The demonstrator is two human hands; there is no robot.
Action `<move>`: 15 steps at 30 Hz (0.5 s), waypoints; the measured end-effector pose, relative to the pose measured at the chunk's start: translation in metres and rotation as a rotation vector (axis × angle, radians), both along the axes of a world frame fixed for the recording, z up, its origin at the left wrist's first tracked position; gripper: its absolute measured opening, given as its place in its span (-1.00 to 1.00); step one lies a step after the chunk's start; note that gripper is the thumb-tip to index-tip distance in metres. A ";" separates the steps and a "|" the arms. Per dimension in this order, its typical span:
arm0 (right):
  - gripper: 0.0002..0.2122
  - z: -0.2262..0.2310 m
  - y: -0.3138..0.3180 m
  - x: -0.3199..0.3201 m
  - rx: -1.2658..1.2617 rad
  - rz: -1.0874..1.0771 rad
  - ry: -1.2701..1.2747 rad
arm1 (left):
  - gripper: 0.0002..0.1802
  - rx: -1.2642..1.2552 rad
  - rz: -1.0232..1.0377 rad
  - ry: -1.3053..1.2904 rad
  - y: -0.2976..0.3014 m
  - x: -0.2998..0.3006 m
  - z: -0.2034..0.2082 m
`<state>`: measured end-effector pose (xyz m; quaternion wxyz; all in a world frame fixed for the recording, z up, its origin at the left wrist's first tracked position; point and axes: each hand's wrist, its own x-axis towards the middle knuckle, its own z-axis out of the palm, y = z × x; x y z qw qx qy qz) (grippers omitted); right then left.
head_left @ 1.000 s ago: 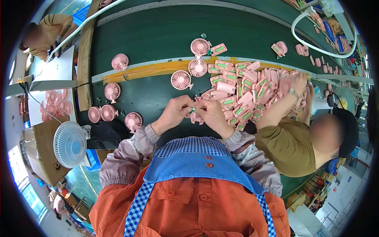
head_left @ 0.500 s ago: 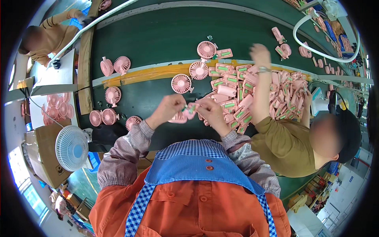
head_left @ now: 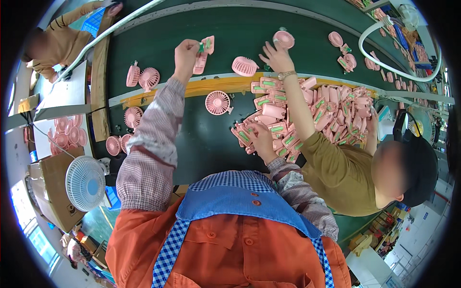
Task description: Assembling small pink portable fans on an electronics factory assembly line.
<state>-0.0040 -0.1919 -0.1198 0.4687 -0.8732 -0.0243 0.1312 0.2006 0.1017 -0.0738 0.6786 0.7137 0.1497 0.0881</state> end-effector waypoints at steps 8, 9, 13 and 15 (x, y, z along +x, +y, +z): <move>-0.84 0.004 0.028 0.019 -0.173 0.206 -0.259 | -0.88 -0.656 0.261 0.155 0.001 0.020 -0.053; -0.89 0.006 0.033 0.019 -0.149 0.219 -0.196 | -0.85 -0.624 0.223 0.173 0.007 0.017 -0.054; -0.85 -0.010 0.026 0.023 -0.145 0.260 -0.377 | -0.76 -0.547 0.050 0.242 0.034 0.008 -0.059; -0.86 0.000 0.026 0.020 -0.018 0.226 -0.163 | -0.66 -0.445 -0.030 0.276 0.044 -0.009 -0.056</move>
